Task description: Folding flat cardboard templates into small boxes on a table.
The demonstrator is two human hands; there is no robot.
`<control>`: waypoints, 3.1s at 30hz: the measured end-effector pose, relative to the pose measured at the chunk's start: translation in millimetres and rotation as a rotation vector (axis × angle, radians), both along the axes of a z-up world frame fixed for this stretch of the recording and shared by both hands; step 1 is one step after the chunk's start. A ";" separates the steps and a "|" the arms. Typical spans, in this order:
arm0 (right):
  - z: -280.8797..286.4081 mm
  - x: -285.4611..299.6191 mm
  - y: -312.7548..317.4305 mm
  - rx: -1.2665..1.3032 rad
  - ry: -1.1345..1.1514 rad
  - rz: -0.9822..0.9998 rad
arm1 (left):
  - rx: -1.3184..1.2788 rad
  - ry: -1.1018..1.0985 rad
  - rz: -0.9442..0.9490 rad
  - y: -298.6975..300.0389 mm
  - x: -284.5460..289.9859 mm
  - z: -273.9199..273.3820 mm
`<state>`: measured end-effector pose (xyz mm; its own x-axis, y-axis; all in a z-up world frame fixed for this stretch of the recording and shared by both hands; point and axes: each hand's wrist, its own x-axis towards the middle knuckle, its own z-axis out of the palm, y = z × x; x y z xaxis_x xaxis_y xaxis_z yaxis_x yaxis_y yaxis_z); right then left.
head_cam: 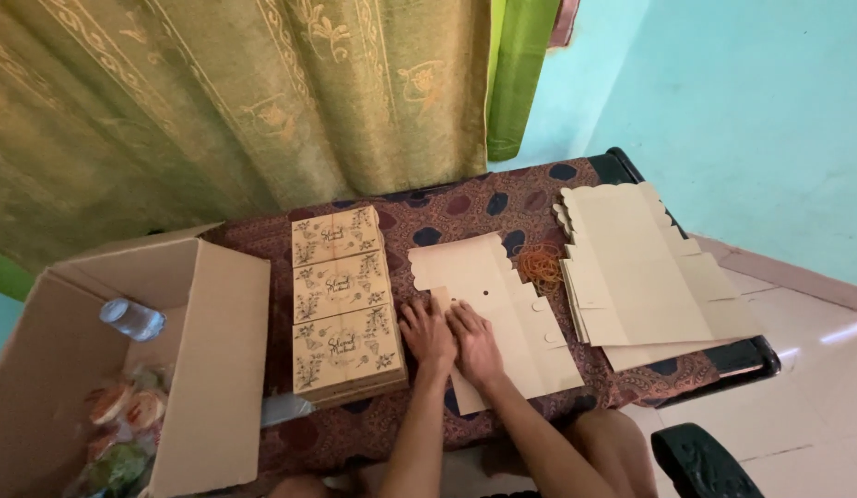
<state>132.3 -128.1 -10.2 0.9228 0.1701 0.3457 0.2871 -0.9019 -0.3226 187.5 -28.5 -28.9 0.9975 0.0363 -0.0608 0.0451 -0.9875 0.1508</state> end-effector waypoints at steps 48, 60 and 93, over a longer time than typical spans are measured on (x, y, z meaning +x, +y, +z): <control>9.1 -73.7 -161.8 0.242 0.254 -0.231 | -0.289 -0.523 -0.400 -69.5 -160.7 26.6; -0.9 -92.2 -181.6 0.217 0.530 -0.533 | -0.450 -0.531 -0.653 -55.9 -178.4 39.4; -2.8 -79.6 -146.0 0.176 0.582 -0.169 | -1.142 -0.107 -0.263 -43.8 -182.4 76.2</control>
<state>52.7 -274.1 -13.1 0.9773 -0.0081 -0.2119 -0.1220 -0.8388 -0.5306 5.1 -72.4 47.3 0.9681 -0.1930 0.1600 -0.2068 -0.2542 0.9448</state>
